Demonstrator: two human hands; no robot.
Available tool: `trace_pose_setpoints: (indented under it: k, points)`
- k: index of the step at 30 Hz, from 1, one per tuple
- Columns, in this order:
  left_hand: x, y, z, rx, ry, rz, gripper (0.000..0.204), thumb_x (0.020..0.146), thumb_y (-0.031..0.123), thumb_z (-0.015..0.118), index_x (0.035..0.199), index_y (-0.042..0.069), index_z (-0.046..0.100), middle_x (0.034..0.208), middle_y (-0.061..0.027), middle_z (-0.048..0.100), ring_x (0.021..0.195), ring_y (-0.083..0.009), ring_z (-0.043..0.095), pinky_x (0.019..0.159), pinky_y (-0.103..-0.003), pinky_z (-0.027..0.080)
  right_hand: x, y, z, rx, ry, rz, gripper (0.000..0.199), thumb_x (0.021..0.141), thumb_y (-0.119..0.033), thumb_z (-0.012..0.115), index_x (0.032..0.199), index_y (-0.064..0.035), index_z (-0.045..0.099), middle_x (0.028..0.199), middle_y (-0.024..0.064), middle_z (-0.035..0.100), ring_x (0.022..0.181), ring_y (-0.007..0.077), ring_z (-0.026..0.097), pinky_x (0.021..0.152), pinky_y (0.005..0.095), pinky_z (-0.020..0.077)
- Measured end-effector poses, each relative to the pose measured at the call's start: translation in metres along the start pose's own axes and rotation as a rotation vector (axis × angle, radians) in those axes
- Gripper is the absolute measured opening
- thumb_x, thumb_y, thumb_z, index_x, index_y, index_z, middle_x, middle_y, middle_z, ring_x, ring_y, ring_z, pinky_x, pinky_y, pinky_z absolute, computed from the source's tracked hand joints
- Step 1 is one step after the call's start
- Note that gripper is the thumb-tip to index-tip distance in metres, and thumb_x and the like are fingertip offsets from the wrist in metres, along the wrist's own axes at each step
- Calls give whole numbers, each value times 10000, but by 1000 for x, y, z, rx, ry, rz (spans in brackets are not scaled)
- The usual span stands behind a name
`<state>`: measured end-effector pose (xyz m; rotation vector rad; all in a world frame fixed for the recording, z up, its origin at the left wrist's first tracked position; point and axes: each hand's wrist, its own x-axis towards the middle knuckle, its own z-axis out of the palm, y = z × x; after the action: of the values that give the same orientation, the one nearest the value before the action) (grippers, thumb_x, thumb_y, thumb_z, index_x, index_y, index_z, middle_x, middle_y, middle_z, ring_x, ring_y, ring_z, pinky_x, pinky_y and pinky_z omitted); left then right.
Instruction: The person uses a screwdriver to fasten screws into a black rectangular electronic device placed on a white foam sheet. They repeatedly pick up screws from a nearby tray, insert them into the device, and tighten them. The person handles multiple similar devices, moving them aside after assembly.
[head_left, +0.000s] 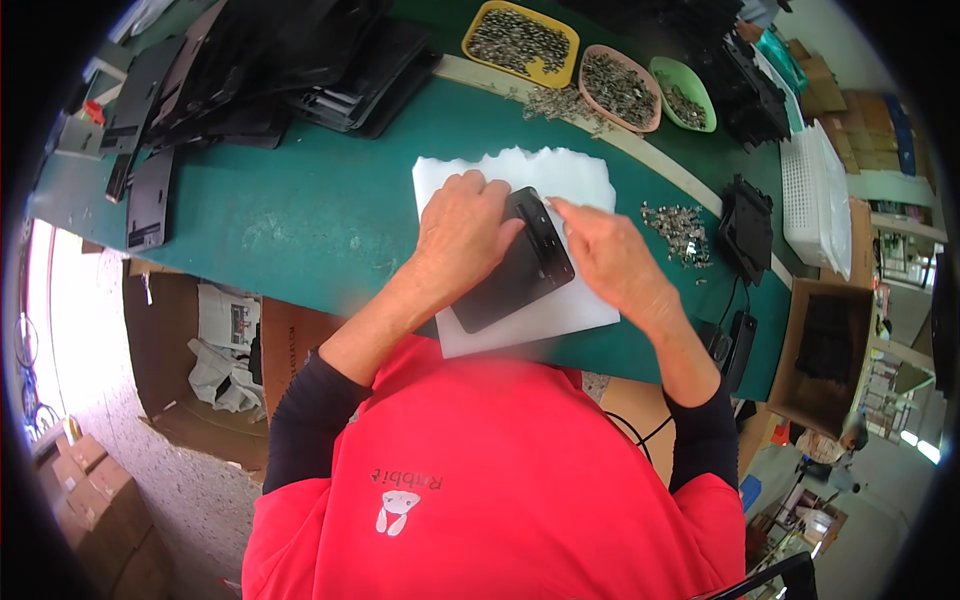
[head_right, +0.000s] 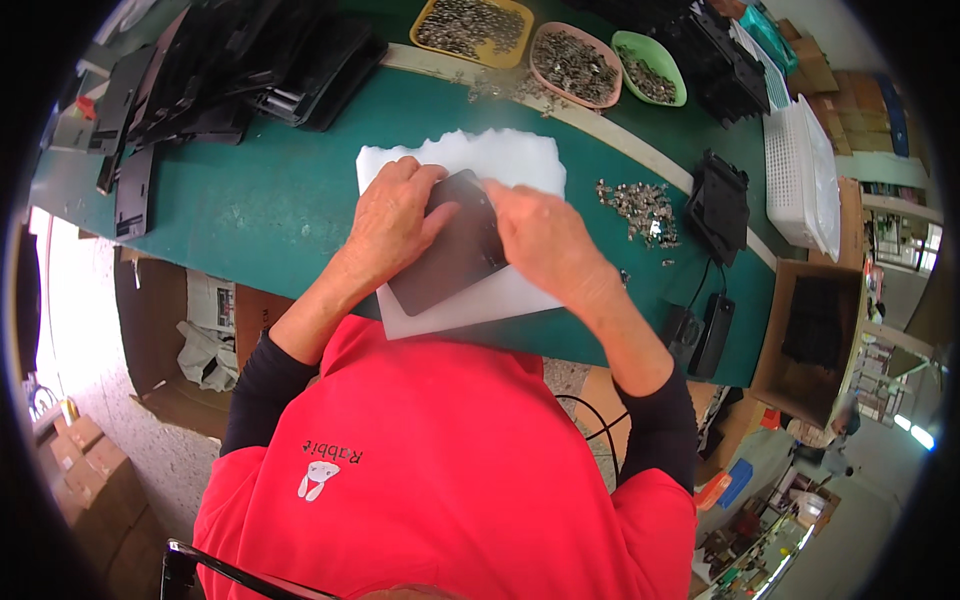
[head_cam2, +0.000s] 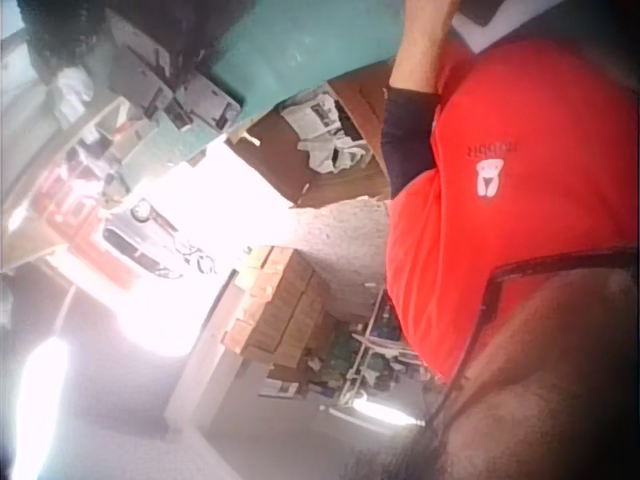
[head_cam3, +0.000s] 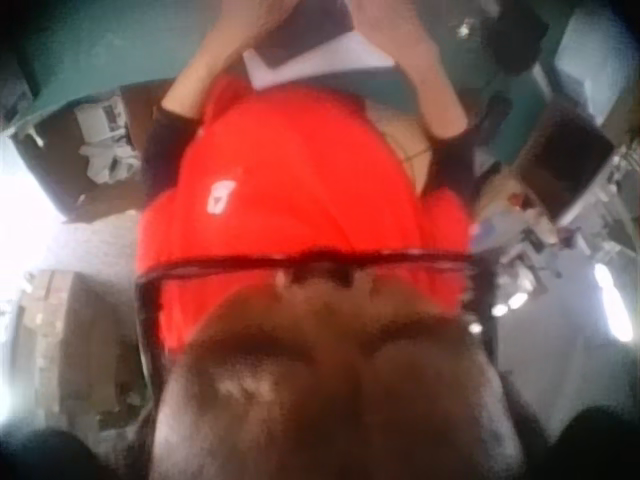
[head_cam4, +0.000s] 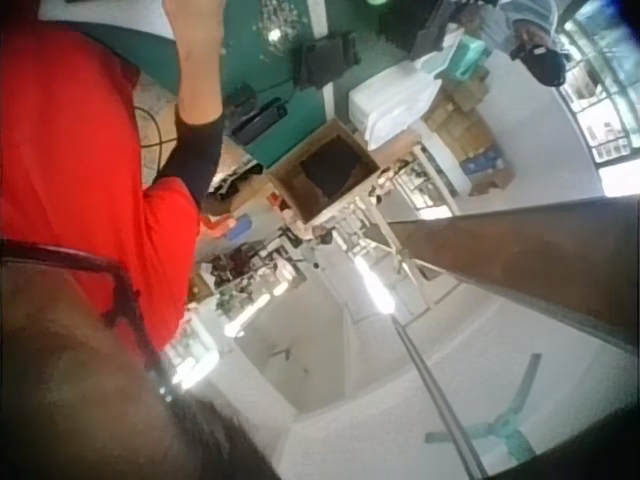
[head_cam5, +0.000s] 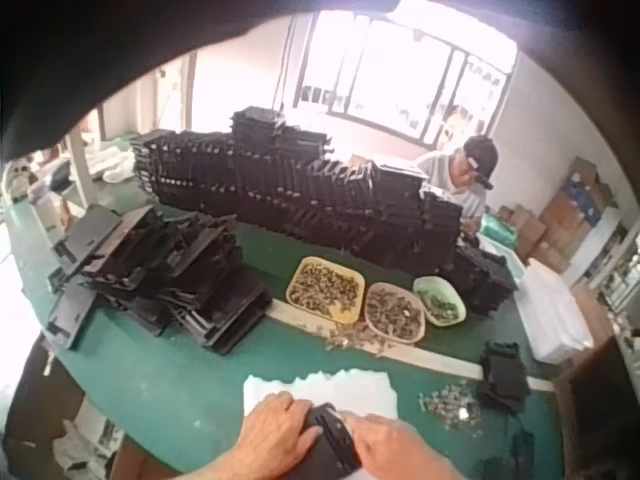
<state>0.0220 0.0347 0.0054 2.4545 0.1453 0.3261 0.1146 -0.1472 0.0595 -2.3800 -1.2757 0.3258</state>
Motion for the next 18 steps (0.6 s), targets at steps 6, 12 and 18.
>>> trace_pose_setpoints:
  k: [6,12,18]
  points:
    - [6,7,-5,-98,-101,-187,293,829,227,700,1002,-8,671,915,-168,616,820,-323,619,736,-426,492,-18,-18,26,-180,18,111,451,857,-54,568,1305,-103,572,816,134,645,675,356,657,604,442,548]
    - [20,6,3,-157,-77,-324,271,800,239,690,881,-18,655,818,-151,663,754,-292,644,699,-392,501,-20,-21,32,-261,79,132,410,873,-52,590,1277,-124,616,759,98,608,607,312,634,565,410,532]
    - [17,5,4,-227,-88,-431,262,768,243,683,813,-9,626,733,-124,645,685,-240,615,657,-370,493,-18,-30,32,-325,118,99,408,823,-46,622,1218,-134,667,799,73,601,587,270,637,544,370,529]
